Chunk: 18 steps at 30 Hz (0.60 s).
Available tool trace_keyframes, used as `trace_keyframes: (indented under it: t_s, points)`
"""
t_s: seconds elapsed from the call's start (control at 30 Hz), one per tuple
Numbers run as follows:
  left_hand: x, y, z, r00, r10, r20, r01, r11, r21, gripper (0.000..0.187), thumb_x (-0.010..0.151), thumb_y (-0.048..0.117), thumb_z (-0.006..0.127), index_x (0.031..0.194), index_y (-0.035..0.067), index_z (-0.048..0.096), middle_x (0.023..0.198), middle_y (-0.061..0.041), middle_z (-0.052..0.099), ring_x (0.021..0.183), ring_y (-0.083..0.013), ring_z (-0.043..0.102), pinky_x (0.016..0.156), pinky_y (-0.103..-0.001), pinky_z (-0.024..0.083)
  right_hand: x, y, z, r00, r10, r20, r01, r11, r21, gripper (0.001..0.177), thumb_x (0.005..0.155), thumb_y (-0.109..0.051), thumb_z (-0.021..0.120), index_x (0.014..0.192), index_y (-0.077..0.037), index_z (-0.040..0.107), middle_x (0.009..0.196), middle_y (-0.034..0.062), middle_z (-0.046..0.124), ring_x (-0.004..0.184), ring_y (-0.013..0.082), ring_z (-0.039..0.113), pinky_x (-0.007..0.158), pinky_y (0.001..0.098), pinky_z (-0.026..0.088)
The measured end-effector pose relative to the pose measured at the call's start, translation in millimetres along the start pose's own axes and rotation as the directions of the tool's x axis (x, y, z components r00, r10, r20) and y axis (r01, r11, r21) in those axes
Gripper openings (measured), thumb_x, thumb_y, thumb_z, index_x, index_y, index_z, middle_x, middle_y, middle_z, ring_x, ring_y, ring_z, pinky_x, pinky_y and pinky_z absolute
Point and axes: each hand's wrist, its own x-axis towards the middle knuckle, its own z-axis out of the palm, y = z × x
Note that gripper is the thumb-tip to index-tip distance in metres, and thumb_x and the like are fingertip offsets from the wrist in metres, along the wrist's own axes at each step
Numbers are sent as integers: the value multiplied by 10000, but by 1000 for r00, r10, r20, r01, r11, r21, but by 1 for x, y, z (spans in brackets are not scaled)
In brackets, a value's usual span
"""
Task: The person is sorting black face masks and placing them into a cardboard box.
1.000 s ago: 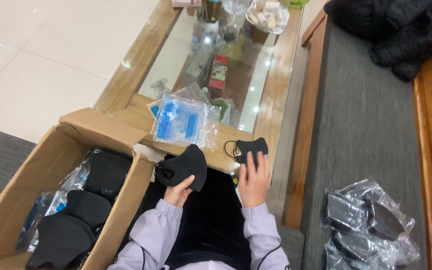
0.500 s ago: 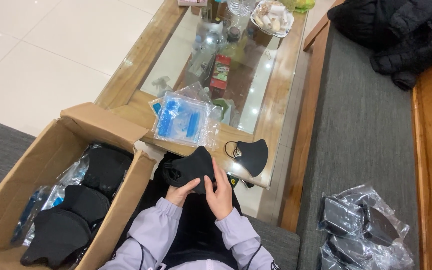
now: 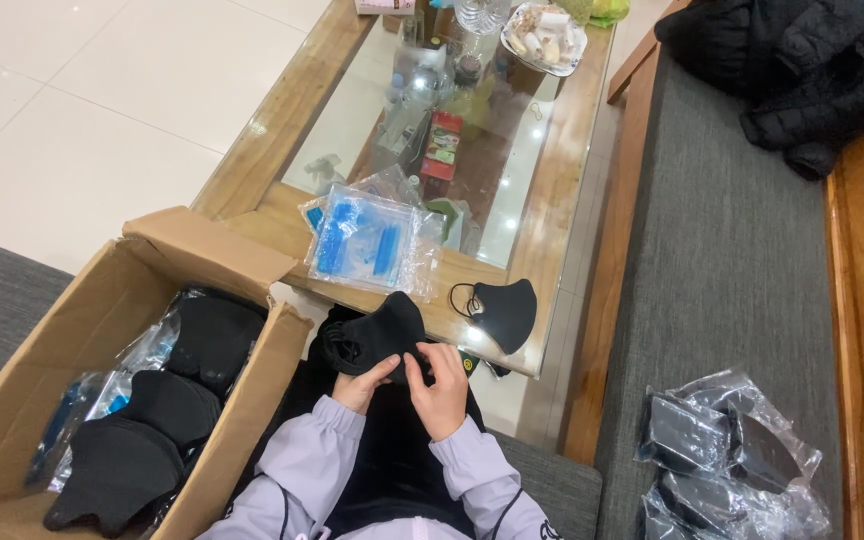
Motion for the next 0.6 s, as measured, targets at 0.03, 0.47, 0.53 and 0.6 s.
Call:
trace_keyframes:
  t_s: [0.03, 0.47, 0.53, 0.6]
  points:
    - [2, -3, -2, 1000, 3, 5, -3, 1000, 4, 423, 669, 18, 978, 1047, 52, 790, 971, -130, 810, 745, -247, 772, 618, -314, 644, -2, 2, 2, 1000, -13, 24, 13, 1000, -6, 93, 905, -123, 773, 977, -112, 715, 792, 16, 645, 767, 215, 632, 576, 272, 518]
    - [-11, 17, 4, 997, -76, 9, 76, 997, 26, 502, 648, -15, 986, 1099, 29, 769, 1056, -144, 796, 789, -269, 761, 652, -330, 629, -9, 67, 1, 949, 276, -150, -231, 937, 262, 164, 930, -70, 765, 1057, 3, 694, 699, 153, 663, 631, 185, 615, 607, 357, 530]
    - [-12, 19, 4, 999, -50, 21, 50, 998, -32, 486, 679, 1, 969, 1115, 38, 758, 1055, -145, 791, 798, -273, 764, 649, -324, 627, -5, 95, -7, 838, 492, -236, -327, 799, 505, 199, 886, -66, 824, 1004, -79, 664, 722, 25, 653, 549, 94, 554, 520, 227, 494]
    - [-13, 26, 7, 998, -57, 26, 59, 996, -69, 501, 691, -39, 942, 1147, 56, 756, 1070, -140, 793, 799, -276, 768, 659, -325, 631, 10, 103, -34, 801, 552, -232, -374, 764, 526, 157, 905, -65, 805, 964, -73, 659, 690, 43, 638, 485, 112, 556, 442, 235, 471]
